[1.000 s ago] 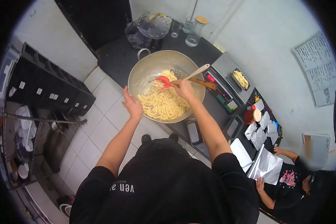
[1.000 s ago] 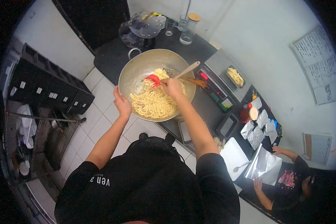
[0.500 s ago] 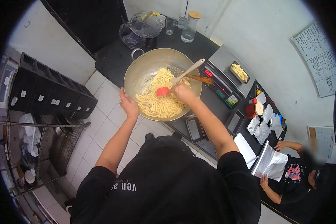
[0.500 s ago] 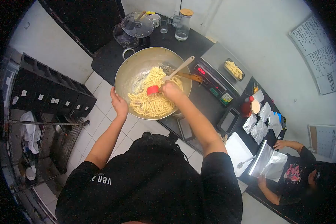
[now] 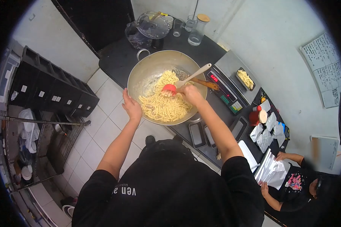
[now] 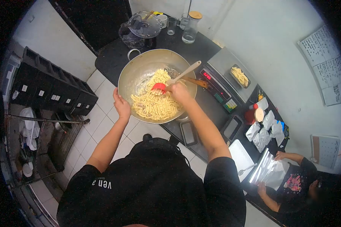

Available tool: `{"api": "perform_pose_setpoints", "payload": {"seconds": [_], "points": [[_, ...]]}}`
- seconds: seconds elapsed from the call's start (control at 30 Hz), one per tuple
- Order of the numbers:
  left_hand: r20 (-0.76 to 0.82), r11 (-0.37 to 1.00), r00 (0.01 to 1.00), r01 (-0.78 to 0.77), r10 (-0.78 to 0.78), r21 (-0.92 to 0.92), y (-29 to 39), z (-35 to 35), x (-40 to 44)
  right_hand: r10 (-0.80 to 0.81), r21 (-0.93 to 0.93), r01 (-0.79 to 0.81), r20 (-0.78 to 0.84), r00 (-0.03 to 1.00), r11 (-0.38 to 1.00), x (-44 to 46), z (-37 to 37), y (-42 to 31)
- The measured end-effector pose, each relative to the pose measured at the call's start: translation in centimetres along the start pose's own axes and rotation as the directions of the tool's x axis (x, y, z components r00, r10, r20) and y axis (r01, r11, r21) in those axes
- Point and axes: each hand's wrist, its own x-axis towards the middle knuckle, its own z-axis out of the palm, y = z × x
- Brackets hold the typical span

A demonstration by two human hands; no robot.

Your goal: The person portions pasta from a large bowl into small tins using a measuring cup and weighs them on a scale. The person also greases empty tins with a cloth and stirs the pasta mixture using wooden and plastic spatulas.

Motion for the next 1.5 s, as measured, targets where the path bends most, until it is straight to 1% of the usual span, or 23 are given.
{"api": "perform_pose_setpoints", "payload": {"seconds": [0.07,0.17,0.23,0.37,0.43,0.57,0.63,0.67,0.73,0.77,0.83,0.87,0.93,0.97,1.0,1.07,1.13,1.2,1.27,1.3,1.33,1.37,1.5], "points": [[0.014,1.0,1.0,-0.02,0.02,0.002,-0.2,0.0,-0.2,-0.002,0.007,0.002,-0.039,0.999,1.0,-0.7,1.0,0.8],[0.02,0.999,0.999,-0.03,0.03,-0.022,0.4,0.1,0.0,0.047,-0.028,-0.047,0.018,0.999,0.998,-1.1,1.9,2.1],[0.024,1.0,1.0,-0.008,0.009,-0.023,0.3,-0.1,-0.1,0.067,0.022,-0.068,0.008,0.998,0.997,-1.4,0.7,1.3],[0.035,1.0,0.999,0.015,-0.015,0.002,0.3,-0.1,-0.1,0.12,0.006,-0.121,0.035,0.992,0.993,-1.9,-2.3,-0.2],[0.007,0.997,0.999,-0.052,0.051,0.049,-0.2,0.0,0.0,0.129,0.121,-0.115,-0.115,0.985,0.986,-2.4,-2.8,-0.6],[-0.014,0.995,0.997,-0.069,0.071,0.074,-0.1,0.1,0.0,0.191,0.07,-0.187,-0.058,0.98,0.98,-3.1,-3.5,-0.5],[-0.002,0.997,1.0,-0.013,0.013,0.071,-0.1,0.1,0.0,0.253,0.203,-0.234,-0.073,0.965,0.951,-3.6,-4.5,-0.9],[0.003,0.997,1.0,-0.015,0.015,0.069,-0.1,0.0,-0.1,0.257,0.202,-0.238,-0.075,0.963,0.95,-4.0,-5.1,-1.0],[0.053,0.999,0.998,0.014,-0.016,0.039,0.3,-0.3,-0.1,0.375,0.384,-0.337,-0.027,0.926,0.86,-4.7,-6.7,-1.4],[0.068,0.999,0.998,0.005,-0.007,0.032,0.2,-0.3,-0.1,0.39,0.381,-0.348,-0.037,0.92,0.857,-5.2,-7.2,-1.0],[-0.012,0.995,0.999,-0.037,0.038,0.092,0.2,0.0,-0.2,0.457,0.567,-0.36,-0.033,0.889,0.741,-6.4,-8.5,0.1],[0.008,0.996,0.999,-0.048,0.048,0.078,0.1,0.1,-0.2,0.476,0.561,-0.372,-0.045,0.878,0.739,-7.1,-9.4,0.9],[-0.018,0.995,0.997,-0.069,0.07,0.066,0.7,-0.3,-0.3,0.464,0.768,-0.21,-0.127,0.876,0.606,-8.7,-11.7,2.9],[-0.003,0.996,0.997,-0.074,0.075,0.054,1.0,-0.4,-0.4,0.57,0.746,-0.342,-0.061,0.819,0.571,-9.9,-12.9,4.8],[0.004,0.995,0.998,-0.067,0.067,0.079,1.5,-0.6,-0.5,0.627,0.77,-0.339,-0.1,0.772,0.54,-11.0,-15.1,4.9],[0.02,0.993,0.998,-0.063,0.061,0.096,2.4,-0.9,-0.7,0.612,0.668,-0.313,-0.271,0.743,0.675,-13.6,-17.5,9.1],[0.028,0.995,0.999,-0.028,0.025,0.099,3.2,-1.1,-0.9,0.646,0.486,-0.445,-0.408,0.645,0.752,-15.8,-20.2,11.2],[0.043,0.996,0.999,-0.024,0.02,0.082,4.1,-1.3,-1.2,0.635,0.294,-0.581,-0.532,0.561,0.759,-17.6,-20.8,14.9],[0.053,0.997,0.998,-0.019,0.015,0.07,3.7,-1.1,-1.2,0.493,0.026,-0.633,-0.652,0.576,0.774,-18.5,-20.6,18.0],[0.0,0.989,0.994,-0.105,0.105,0.105,2.7,-0.8,-1.0,0.493,0.026,-0.635,-0.655,0.573,0.772,-18.5,-20.3,19.3],[-0.051,0.972,0.979,-0.187,0.196,0.145,2.3,-0.6,-0.8,0.488,-0.052,-0.683,-0.66,0.571,0.728,-18.4,-19.9,20.3],[-0.05,0.971,0.978,-0.193,0.202,0.142,1.9,-0.5,-0.7,0.484,-0.127,-0.725,-0.665,0.569,0.677,-18.4,-19.6,21.4],[-0.03,0.965,0.98,-0.19,0.198,0.182,2.0,-0.6,-0.7,0.496,-0.174,-0.744,-0.645,0.582,0.645,-17.4,-19.0,23.0]]}}
